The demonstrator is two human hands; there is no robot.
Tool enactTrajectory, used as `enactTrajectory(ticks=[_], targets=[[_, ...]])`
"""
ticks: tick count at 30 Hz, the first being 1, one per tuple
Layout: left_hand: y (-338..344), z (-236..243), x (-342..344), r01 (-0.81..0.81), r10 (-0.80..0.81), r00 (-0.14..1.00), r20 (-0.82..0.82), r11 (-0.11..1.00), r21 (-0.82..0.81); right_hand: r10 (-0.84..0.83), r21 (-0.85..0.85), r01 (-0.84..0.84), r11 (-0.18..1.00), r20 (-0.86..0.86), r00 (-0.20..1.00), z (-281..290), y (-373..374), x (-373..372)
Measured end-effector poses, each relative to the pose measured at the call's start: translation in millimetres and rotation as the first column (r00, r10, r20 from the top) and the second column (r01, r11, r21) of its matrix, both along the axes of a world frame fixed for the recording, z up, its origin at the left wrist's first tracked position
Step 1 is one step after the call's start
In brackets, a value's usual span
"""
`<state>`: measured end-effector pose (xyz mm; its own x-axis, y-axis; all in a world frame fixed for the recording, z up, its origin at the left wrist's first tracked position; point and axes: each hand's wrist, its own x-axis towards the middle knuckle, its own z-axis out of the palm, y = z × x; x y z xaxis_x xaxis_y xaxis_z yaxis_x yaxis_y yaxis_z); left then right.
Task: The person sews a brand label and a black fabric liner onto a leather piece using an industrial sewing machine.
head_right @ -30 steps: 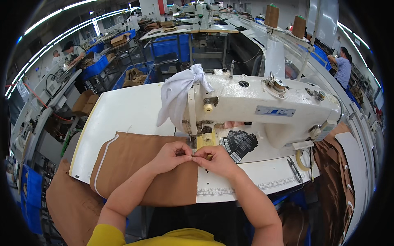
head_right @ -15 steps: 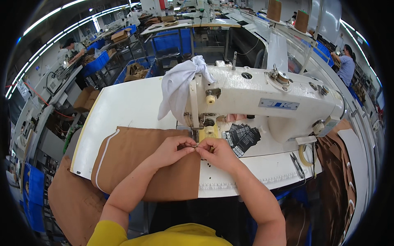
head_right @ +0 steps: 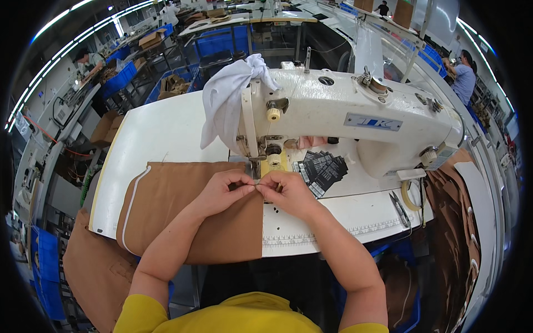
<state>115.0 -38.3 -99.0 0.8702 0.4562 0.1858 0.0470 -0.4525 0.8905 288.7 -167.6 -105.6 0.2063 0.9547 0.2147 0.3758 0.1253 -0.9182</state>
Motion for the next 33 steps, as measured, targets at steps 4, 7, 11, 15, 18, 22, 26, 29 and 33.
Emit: enactTrajectory(ticks=[4, 7, 11, 15, 18, 22, 26, 29, 33], targets=[[-0.6, -1.4, 0.9, 0.009, -0.010, 0.999, 0.048, 0.999, 0.035, -0.009, -0.002, 0.009, 1.000, -0.024, 1.000, 0.4, -0.6, 0.7], [-0.6, -2.8, 1.7, 0.006, -0.006, 0.996, 0.094, 1.000, 0.000, 0.024, -0.040, -0.025, 0.999, -0.035, 0.999, -1.4, -1.1, 2.4], [-1.9, -5.8, 2.7, -0.016, 0.014, 0.997, 0.075, 1.000, 0.016, 0.043, -0.066, -0.043, 0.997, 0.011, 0.999, -5.3, 1.2, 2.9], [0.5, -10.5, 7.1, -0.124, 0.121, 0.992, 0.031, 0.928, 0.351, -0.043, 0.026, 0.039, 0.999, 0.211, 0.977, -5.6, 2.5, 2.9], [9.3, -13.7, 12.9, -0.151, 0.172, 0.985, 0.011, 0.835, 0.530, -0.167, 0.262, 0.028, 0.965, 0.524, 0.835, -3.8, 1.3, 2.1], [14.0, -19.7, 21.2, -0.183, 0.167, 0.983, 0.081, 0.802, 0.569, -0.235, 0.347, -0.022, 0.938, 0.680, 0.694, -2.3, 0.2, -2.2], [11.9, -21.6, 21.9, -0.181, 0.182, 0.982, 0.057, 0.801, 0.570, -0.210, 0.253, 0.031, 0.967, 0.722, 0.660, -0.4, -0.1, -7.8], [9.4, -20.5, 23.0, -0.213, 0.220, 0.973, 0.063, 0.773, 0.598, -0.219, 0.222, 0.066, 0.973, 0.786, 0.579, 2.5, -2.4, -13.0], [9.3, -21.5, 24.5, -0.241, 0.272, 0.961, 0.051, 0.733, 0.637, -0.282, 0.287, 0.068, 0.956, 0.824, 0.492, 6.5, -3.4, -17.8]])
